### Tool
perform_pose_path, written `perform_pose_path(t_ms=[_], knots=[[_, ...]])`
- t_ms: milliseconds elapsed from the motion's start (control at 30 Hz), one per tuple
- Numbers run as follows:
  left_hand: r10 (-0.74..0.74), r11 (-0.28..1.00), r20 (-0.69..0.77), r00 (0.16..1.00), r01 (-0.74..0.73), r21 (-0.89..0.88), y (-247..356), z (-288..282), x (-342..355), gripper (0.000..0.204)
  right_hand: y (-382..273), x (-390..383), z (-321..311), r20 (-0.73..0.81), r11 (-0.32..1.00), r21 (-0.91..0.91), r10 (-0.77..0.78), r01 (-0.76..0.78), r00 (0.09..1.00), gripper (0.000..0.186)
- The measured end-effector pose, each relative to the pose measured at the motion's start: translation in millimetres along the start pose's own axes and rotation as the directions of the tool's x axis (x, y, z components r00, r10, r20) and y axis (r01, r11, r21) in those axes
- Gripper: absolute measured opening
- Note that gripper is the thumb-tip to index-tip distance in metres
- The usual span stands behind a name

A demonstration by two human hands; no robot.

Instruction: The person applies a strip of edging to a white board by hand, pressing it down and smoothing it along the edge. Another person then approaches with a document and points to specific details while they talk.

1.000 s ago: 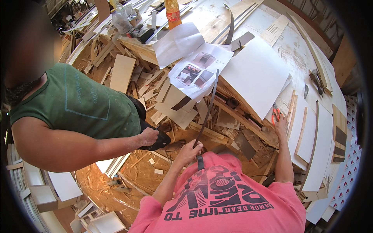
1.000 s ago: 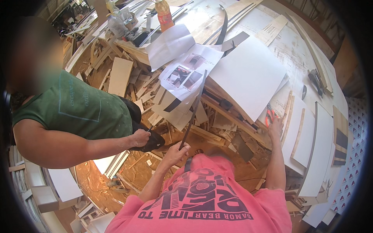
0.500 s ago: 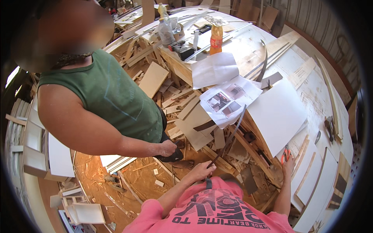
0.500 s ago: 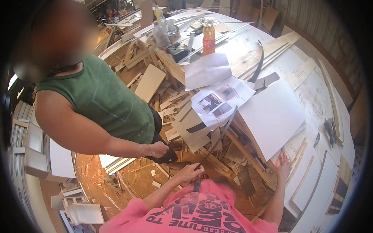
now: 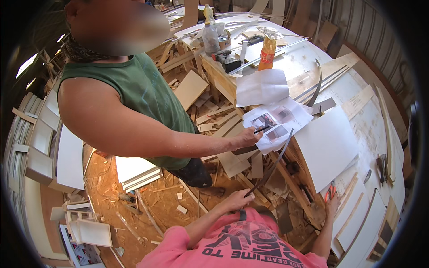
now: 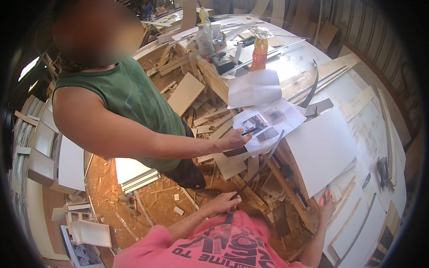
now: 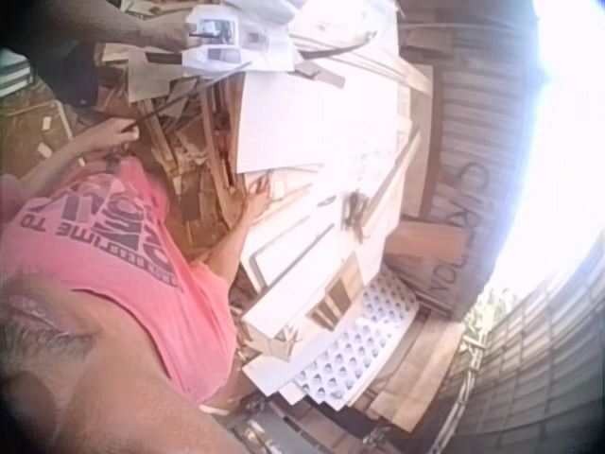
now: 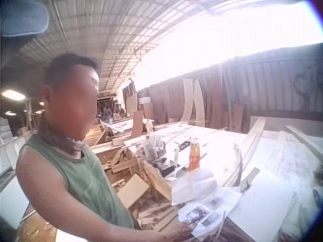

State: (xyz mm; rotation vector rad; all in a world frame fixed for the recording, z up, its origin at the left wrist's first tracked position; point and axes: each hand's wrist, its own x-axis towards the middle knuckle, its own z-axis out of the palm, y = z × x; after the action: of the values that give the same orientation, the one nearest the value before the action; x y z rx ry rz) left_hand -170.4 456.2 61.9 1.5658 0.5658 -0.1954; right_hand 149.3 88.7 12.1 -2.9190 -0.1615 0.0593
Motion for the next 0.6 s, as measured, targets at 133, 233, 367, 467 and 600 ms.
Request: perform_pose_path(t_ms=[133,233,367,467,600], knots=[[-0.012,1.000,0.026,1.000,0.012,0.004,-7.6,3.2,9.6,0.030,19.5,2.2,5.6,-0.062,0.995,-0.099,-0.018,0.012,0.998,0.052],[-0.018,1.000,0.016,1.000,0.018,-0.015,-3.7,0.6,4.1,0.026,-3.4,-3.5,-5.7,0.022,0.998,-0.057,0.019,-0.018,1.000,0.047],[-0.069,0.997,0.014,0.998,0.069,-0.018,-4.7,3.2,1.7,0.025,-16.8,-8.0,-14.5,0.054,0.998,-0.010,0.063,-0.062,0.997,0.050],[-0.074,0.997,0.016,0.997,0.074,0.000,-2.3,4.0,1.0,0.024,-18.1,-11.7,-17.2,0.048,0.997,0.003,0.074,-0.075,0.996,0.050],[-0.073,0.997,0.017,0.997,0.073,0.030,-4.5,4.2,3.7,0.026,-12.9,-12.3,-14.0,0.042,0.995,-0.067,0.080,-0.077,0.996,0.046]])
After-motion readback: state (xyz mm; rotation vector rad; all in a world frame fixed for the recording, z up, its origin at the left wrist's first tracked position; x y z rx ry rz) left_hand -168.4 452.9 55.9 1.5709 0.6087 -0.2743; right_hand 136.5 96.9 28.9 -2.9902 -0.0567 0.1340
